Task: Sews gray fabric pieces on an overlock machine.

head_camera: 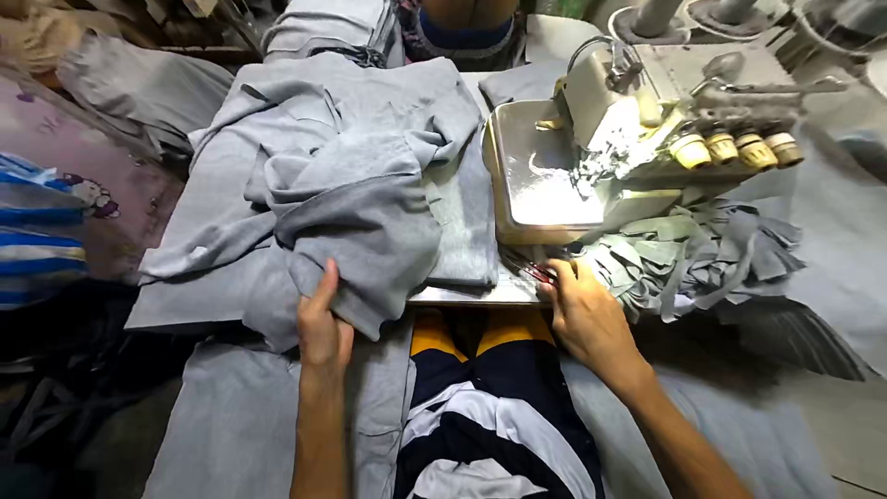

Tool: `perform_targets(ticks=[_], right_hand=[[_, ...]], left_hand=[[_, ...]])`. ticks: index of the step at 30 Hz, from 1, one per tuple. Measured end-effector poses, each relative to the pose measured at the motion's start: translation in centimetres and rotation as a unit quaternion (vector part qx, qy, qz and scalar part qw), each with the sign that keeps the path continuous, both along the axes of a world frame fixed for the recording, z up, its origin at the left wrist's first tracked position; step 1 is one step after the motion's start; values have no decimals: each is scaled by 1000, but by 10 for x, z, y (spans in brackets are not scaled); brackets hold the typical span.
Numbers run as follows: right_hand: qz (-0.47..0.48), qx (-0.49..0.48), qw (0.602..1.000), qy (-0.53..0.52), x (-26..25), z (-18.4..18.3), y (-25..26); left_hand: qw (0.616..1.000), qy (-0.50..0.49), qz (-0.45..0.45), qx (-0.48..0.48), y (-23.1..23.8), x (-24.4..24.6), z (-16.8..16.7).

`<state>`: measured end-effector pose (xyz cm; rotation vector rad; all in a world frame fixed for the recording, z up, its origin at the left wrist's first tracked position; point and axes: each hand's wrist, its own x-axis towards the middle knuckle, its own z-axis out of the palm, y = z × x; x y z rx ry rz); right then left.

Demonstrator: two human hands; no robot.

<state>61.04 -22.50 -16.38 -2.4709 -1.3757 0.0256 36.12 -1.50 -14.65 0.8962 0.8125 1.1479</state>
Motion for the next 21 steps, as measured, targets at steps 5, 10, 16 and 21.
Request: perform_targets(ticks=[5, 10, 16, 21], right_hand=[[-44, -13, 998, -39, 1, 2, -3], [54, 136, 988, 43, -28, 54, 4], [123, 126, 903, 392, -29, 62, 63], [127, 126, 808, 562, -29, 44, 86]], left_hand=[[989, 93, 2, 113, -39, -20, 2], [981, 74, -52, 174, -55, -13, 1], [992, -101, -78, -20, -90, -2, 4], [990, -90, -88, -62, -107, -17, -27]])
